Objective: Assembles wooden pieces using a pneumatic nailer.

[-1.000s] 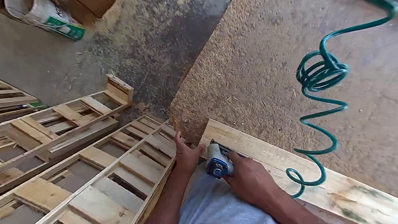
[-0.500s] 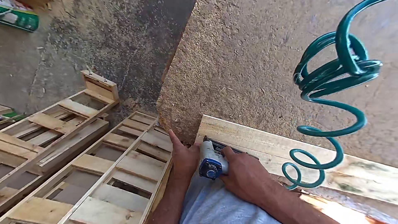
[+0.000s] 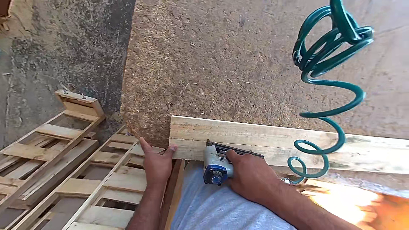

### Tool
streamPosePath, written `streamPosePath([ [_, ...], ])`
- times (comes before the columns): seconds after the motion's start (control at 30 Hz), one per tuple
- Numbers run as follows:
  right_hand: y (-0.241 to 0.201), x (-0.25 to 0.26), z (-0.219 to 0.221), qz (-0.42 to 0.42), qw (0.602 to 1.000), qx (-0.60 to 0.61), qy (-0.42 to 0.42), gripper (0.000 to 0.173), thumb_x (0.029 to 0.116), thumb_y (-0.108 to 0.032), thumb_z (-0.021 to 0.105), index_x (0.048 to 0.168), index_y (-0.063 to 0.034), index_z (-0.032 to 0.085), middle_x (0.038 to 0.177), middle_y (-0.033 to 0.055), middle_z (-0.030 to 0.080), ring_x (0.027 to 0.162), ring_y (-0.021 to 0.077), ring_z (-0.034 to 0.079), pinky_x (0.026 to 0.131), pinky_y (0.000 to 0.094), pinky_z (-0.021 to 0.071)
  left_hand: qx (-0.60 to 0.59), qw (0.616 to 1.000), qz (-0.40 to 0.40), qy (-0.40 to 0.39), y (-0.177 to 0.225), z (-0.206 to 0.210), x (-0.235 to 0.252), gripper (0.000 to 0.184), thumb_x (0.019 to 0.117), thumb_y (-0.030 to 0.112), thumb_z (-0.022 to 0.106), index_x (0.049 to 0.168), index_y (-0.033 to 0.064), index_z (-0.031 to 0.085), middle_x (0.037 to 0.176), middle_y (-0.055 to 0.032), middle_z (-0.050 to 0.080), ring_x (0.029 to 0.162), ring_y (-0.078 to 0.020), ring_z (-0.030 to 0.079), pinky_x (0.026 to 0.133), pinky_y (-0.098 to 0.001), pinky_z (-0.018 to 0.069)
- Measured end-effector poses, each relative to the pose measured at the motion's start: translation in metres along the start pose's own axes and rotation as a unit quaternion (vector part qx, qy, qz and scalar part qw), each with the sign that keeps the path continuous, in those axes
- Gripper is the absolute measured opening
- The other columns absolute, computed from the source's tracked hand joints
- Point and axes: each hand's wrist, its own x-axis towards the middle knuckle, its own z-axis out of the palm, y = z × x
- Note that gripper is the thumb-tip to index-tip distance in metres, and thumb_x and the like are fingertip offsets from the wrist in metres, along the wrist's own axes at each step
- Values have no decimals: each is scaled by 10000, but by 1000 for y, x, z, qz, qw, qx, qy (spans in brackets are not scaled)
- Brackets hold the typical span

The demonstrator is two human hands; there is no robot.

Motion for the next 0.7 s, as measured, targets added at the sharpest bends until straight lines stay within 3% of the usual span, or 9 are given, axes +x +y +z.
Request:
streamPosePath([
  [0.13,33,-9,4,5,1000,9,3,471,909,-473,642,1247,-152,572,996,121,697,968,346,697,772,569,548,4,1000,17,3,-3,1,0,1174,844,210,852,1652,120,5,1607,-240,362,1413,-397,472,1080,-620,462],
  [0.3,73,-21,8,15,1000,22,-4,485,915,-489,642,1264,-160,573,1019,128,698,979,351,696,777,574,549,-42,999,-24,9,-7,6,-2,1135,865,208,838,1660,216,28,1602,-196,390,1358,-426,520,921,-693,534],
  [0.4,98,-27,10,19,999,28,-4,495,911,-502,645,1263,-160,575,1029,123,700,994,346,695,787,571,550,-51,998,-26,15,-10,8,-3,1118,865,219,838,1662,232,54,1601,-181,396,1348,-431,523,902,-708,532],
  [0.57,141,-38,15,16,999,27,8,481,912,-509,641,1238,-161,581,986,125,699,950,352,701,758,574,551,-48,997,-46,37,-8,11,-6,1066,869,216,836,1654,246,116,1519,-202,491,1212,-419,617,827,-654,564],
  [0.7,174,-49,17,25,999,34,3,456,912,-489,644,1220,-158,583,977,129,695,945,360,698,749,579,548,-49,996,-54,53,-6,15,-10,1009,888,237,818,1649,245,157,1523,-200,486,1233,-423,598,838,-673,542],
])
